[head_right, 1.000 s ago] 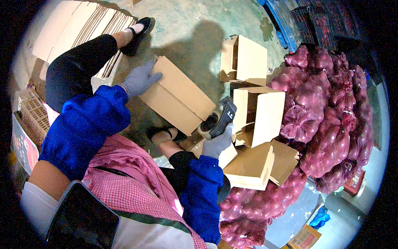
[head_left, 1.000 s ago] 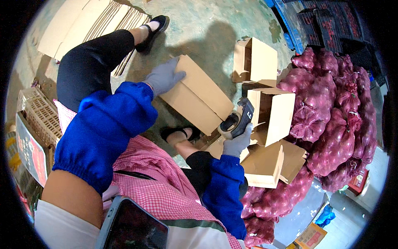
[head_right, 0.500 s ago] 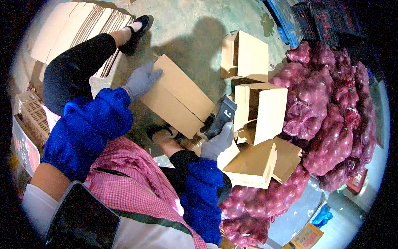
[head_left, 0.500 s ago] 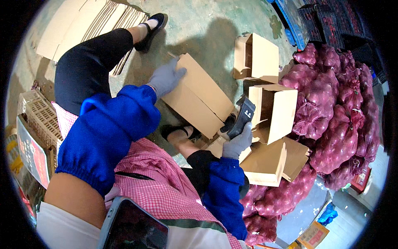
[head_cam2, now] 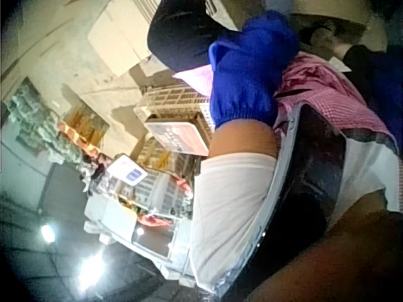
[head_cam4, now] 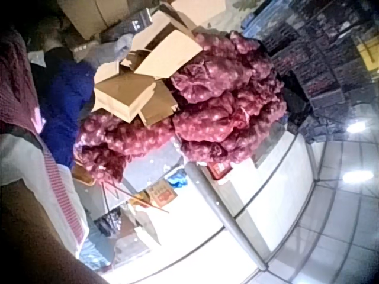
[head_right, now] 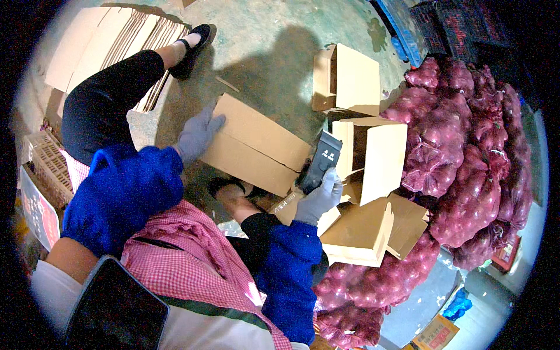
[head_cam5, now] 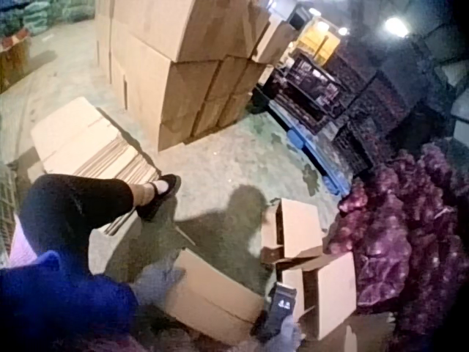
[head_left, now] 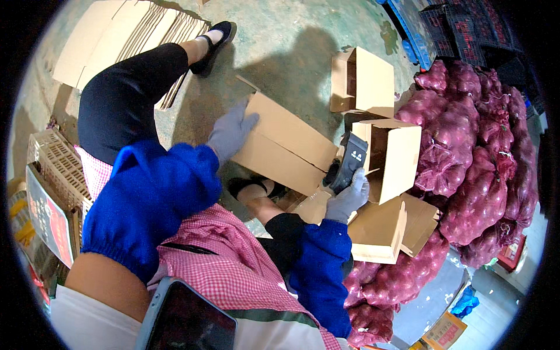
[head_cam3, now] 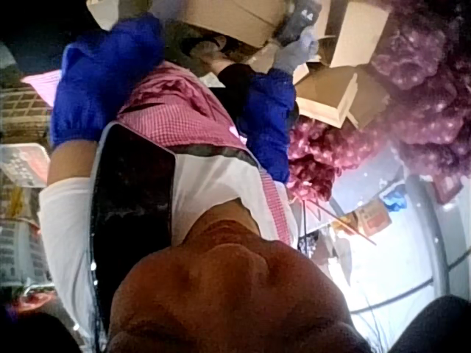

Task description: The person assembles cardboard boxes by hand and secures them with packing tape using a handheld dispenser.

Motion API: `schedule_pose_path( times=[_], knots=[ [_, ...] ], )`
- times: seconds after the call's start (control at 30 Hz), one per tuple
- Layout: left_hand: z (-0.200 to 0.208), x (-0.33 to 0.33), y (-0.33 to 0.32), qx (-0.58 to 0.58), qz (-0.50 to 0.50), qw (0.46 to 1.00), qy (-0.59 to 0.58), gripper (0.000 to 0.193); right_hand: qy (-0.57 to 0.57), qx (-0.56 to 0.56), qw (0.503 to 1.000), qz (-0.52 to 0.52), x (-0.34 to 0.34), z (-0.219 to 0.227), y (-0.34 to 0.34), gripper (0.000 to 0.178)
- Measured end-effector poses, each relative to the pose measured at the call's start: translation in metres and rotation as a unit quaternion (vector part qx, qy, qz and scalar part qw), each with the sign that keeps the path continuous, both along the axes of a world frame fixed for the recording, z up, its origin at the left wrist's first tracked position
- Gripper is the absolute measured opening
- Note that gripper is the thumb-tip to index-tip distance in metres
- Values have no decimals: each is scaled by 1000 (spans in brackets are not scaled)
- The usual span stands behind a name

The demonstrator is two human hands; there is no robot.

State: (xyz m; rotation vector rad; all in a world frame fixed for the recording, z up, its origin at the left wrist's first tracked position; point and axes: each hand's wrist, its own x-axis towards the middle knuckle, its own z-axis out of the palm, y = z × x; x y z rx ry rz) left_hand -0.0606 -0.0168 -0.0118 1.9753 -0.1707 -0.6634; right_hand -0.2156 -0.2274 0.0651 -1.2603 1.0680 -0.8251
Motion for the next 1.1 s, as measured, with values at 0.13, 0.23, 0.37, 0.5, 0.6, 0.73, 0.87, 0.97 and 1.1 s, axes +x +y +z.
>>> schedule_pose_path(
  times=[0.13,0.23,0.37,0.5,0.6,0.73,0.87,0.97,1.1],
  knots=[
    [-10,-15,0,-28,9,998,-61,53,9,-47,999,-1,-12,-22,-22,17],
    [-4,-7,0,-15,-24,996,-82,56,-2,-39,999,-12,-13,-29,-22,13],
    [-13,-5,5,-27,-33,996,-78,61,-11,-32,999,-5,-9,-23,-15,14],
    [-2,0,5,-62,-22,997,48,64,-11,-15,1000,13,-12,-21,-16,16],
    [1,2,1,2,-22,996,84,65,-17,4,1000,19,-12,-19,-17,17],
    [-22,-1,1,-27,-6,999,28,64,-31,-9,999,-17,-15,-25,-20,19],
    [-5,-1,2,-82,-13,995,57,64,-20,4,1000,-16,-10,-20,-15,19],
    [-1,-3,-1,-44,8,998,48,67,-23,8,1000,3,-10,-19,-16,20],
    [-8,-5,-3,14,43,999,3,71,-22,-4,1000,0,-16,-25,-19,22]
  ],
)
